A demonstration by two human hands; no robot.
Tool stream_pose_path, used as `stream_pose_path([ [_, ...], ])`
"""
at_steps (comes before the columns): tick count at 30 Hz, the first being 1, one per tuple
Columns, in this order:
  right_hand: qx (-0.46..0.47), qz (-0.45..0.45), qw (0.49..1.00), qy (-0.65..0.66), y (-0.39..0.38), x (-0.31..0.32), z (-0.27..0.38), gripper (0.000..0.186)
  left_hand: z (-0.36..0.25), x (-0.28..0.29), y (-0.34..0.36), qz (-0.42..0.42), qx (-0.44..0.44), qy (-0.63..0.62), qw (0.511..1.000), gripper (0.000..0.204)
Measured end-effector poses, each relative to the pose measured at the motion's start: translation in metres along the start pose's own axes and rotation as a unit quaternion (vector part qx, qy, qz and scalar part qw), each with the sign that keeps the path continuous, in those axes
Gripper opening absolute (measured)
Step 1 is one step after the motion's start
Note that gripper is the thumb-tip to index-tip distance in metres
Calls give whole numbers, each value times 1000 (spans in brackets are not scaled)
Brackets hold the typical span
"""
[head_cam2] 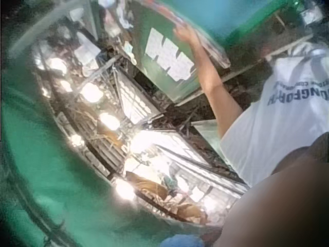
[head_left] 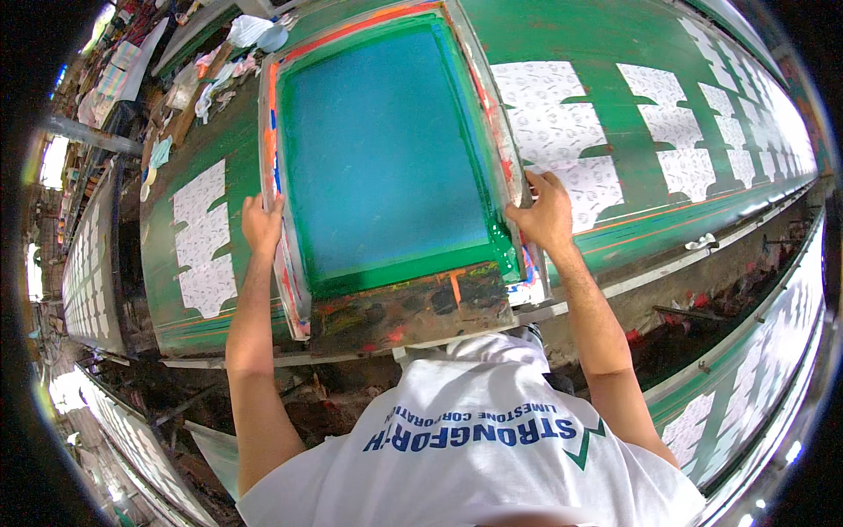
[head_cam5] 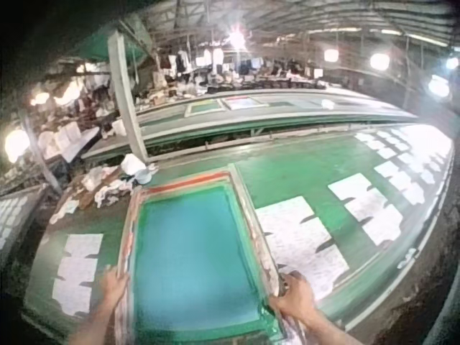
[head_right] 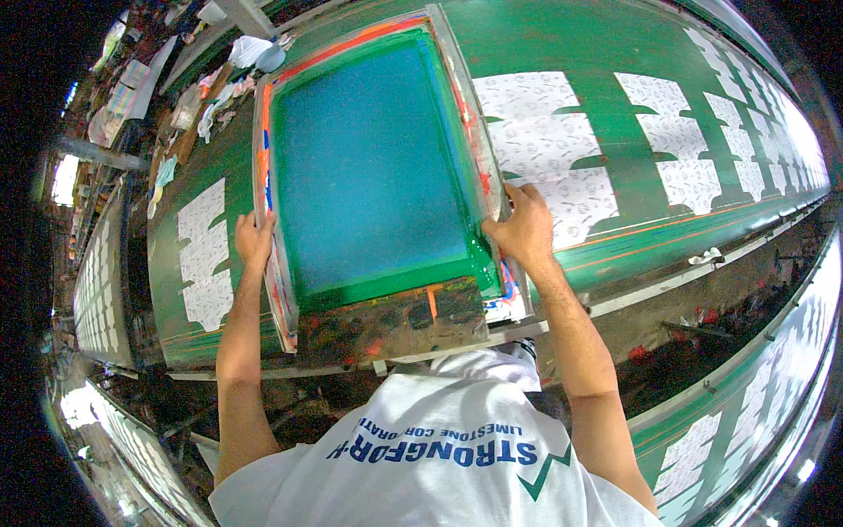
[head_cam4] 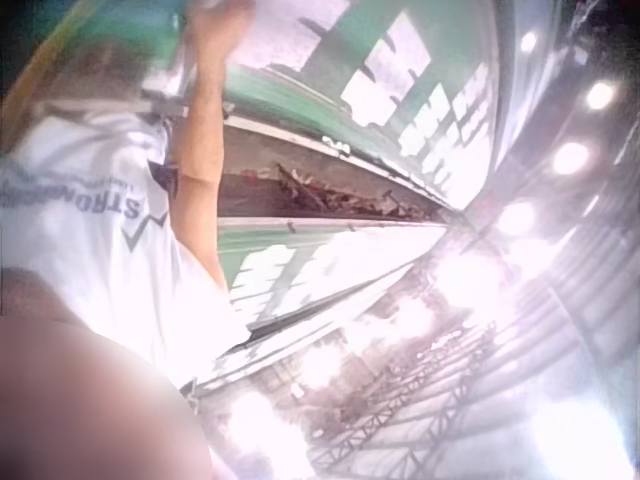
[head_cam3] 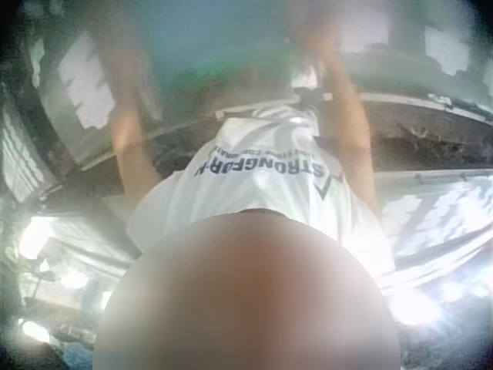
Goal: The person repeatedly pulls a squeegee across a screen printing frame to spread teal ink over a mesh screen. The person repositions the frame and repeats the squeegee strokes multiple times to maintain even ink coverage.
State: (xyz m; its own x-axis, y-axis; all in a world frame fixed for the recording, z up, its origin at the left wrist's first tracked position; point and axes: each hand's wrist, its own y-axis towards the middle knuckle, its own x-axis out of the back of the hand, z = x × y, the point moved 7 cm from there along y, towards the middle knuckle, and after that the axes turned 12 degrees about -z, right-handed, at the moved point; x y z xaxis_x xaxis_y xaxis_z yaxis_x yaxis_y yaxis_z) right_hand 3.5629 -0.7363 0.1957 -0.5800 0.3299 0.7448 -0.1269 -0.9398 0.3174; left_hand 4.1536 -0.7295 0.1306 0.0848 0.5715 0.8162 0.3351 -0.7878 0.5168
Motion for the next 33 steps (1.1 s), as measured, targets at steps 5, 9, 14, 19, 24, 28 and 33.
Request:
stream_pose_path([
  [5,2,-24,1000,-4,50,46,-112,61,-134,-25,-13,-4,-1,-9,1000,47],
  [9,-10,-10,999,-34,75,89,-200,61,-230,-50,-44,-25,-10,-13,1000,46],
  [14,-10,-30,999,-45,81,128,-267,63,-302,-63,-73,-10,18,-37,999,45],
  [19,-24,-13,999,-32,74,152,-303,65,-342,-63,-93,0,30,-32,999,42],
  [24,-32,5,999,-26,80,159,-320,69,-355,-68,-99,-5,49,-16,999,44],
  [28,9,-13,1000,2,83,165,-320,64,-358,-77,-102,-7,44,37,998,45],
  [33,-23,7,998,55,80,152,-329,53,-356,-83,-117,14,157,3,987,50],
])
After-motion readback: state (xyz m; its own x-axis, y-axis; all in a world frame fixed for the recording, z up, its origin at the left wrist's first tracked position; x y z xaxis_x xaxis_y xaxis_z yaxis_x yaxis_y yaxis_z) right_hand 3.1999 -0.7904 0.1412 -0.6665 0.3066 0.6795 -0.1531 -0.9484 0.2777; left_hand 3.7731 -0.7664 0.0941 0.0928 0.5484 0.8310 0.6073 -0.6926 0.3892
